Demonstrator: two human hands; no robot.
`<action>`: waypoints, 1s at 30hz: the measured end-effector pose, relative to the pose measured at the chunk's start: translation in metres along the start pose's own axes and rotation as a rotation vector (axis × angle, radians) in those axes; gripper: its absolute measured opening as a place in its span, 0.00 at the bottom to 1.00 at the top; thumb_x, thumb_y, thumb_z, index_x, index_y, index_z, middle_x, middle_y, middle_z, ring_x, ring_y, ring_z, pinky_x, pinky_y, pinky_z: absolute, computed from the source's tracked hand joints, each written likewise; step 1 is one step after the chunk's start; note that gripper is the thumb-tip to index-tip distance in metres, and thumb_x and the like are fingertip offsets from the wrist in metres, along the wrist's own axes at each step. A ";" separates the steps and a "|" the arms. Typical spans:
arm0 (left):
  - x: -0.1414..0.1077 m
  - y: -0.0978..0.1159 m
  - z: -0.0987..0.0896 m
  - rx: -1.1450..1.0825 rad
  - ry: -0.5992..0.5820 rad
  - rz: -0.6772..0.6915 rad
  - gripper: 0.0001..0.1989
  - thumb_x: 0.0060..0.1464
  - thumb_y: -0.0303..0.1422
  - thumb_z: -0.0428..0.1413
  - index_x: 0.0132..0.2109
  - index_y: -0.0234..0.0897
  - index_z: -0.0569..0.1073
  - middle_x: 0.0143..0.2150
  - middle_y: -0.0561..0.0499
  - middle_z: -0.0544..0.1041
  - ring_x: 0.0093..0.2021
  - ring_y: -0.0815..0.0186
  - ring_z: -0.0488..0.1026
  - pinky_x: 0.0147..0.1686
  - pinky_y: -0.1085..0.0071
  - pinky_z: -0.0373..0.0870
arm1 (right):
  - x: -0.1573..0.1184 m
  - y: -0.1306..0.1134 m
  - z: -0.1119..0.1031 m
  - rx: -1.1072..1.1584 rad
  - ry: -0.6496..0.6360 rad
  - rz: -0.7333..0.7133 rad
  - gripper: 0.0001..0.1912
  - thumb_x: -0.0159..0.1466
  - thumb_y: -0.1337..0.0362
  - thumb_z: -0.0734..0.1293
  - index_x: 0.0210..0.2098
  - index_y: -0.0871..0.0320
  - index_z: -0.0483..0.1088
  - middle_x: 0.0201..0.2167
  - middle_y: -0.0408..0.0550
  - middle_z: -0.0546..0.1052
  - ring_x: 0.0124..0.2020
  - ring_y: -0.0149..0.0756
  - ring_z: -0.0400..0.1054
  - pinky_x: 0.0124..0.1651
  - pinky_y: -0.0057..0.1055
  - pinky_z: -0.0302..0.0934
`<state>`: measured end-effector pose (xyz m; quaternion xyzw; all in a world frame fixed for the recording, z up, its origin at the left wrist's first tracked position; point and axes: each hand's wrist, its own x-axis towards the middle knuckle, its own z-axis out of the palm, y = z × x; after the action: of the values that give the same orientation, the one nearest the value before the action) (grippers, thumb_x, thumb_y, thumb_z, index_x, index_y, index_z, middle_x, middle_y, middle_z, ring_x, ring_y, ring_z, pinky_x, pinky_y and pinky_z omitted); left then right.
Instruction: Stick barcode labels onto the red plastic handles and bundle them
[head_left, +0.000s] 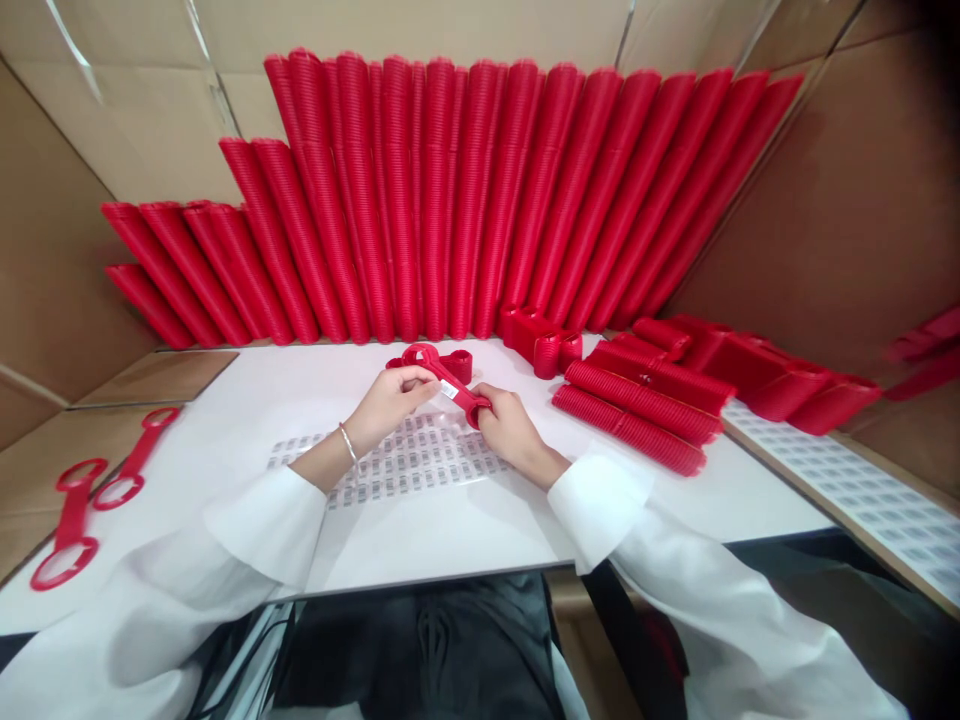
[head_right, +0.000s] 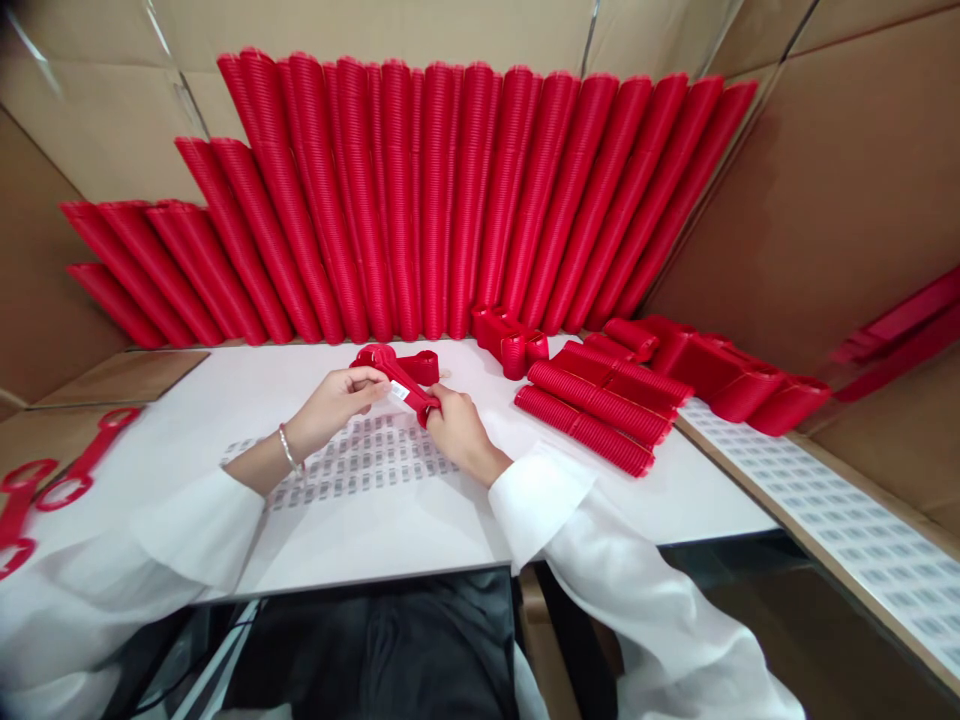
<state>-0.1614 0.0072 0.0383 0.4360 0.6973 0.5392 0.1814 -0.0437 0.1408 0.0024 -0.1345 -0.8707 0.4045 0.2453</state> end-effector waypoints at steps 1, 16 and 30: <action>0.000 0.000 0.000 -0.001 0.006 -0.002 0.13 0.47 0.40 0.56 0.33 0.32 0.73 0.19 0.58 0.60 0.20 0.75 0.54 0.19 0.76 0.50 | 0.000 0.000 0.000 -0.001 0.001 -0.005 0.11 0.50 0.74 0.54 0.24 0.58 0.64 0.21 0.44 0.70 0.25 0.33 0.63 0.32 0.27 0.55; 0.000 -0.006 0.007 0.049 0.066 0.058 0.11 0.49 0.37 0.54 0.31 0.32 0.73 0.17 0.59 0.58 0.19 0.75 0.52 0.20 0.76 0.49 | -0.001 0.000 0.002 0.011 -0.003 -0.020 0.10 0.50 0.74 0.53 0.24 0.58 0.64 0.21 0.43 0.69 0.24 0.33 0.62 0.32 0.28 0.55; -0.006 0.007 0.013 1.266 0.329 0.444 0.17 0.57 0.43 0.45 0.39 0.34 0.70 0.37 0.43 0.70 0.38 0.58 0.67 0.36 0.65 0.58 | -0.003 0.002 0.007 0.212 -0.069 -0.073 0.11 0.49 0.73 0.52 0.26 0.58 0.64 0.20 0.41 0.67 0.24 0.30 0.60 0.30 0.26 0.55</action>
<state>-0.1455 0.0105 0.0391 0.5031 0.7905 0.1118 -0.3309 -0.0452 0.1361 -0.0040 -0.0621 -0.8354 0.4894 0.2426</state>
